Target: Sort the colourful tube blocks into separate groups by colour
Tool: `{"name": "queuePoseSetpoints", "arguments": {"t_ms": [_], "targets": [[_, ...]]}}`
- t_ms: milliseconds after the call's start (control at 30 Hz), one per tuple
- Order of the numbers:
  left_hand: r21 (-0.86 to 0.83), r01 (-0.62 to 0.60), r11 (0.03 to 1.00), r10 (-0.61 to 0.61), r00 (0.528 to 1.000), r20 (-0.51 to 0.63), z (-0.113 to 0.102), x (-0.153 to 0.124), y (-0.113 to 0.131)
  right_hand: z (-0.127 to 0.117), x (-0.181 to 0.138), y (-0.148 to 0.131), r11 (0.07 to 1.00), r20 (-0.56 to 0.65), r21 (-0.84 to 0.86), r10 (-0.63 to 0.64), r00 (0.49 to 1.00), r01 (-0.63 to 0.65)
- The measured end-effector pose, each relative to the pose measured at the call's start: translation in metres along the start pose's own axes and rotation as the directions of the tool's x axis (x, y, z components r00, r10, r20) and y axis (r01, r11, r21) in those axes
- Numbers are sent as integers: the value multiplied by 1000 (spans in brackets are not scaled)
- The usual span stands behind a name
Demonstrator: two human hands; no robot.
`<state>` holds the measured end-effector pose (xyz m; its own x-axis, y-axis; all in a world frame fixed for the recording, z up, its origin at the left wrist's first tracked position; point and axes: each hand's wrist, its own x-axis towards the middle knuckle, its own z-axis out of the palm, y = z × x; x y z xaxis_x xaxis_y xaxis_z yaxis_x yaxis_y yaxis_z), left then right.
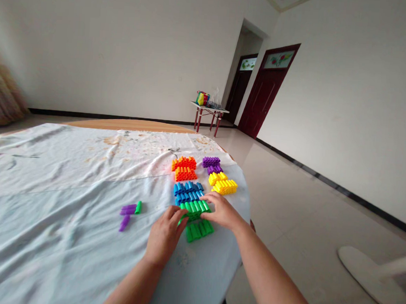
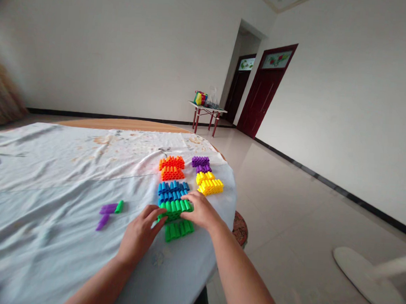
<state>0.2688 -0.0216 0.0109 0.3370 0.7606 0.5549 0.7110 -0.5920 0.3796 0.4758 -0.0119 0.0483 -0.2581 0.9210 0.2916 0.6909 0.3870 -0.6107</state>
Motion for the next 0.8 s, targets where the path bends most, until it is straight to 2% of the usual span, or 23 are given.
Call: {"name": "queuePoseSetpoints", "arguments": {"t_ms": [267,800], "targets": [[-14,-25,1000,24,999,-31,0,-1,-2,7,-1,6,997,-29,-53,-58,998,57],[-1,-27,1000,27,998,-64,2,-3,-4,5,-1,3,997,-34,-55,-59,998,57]]}}
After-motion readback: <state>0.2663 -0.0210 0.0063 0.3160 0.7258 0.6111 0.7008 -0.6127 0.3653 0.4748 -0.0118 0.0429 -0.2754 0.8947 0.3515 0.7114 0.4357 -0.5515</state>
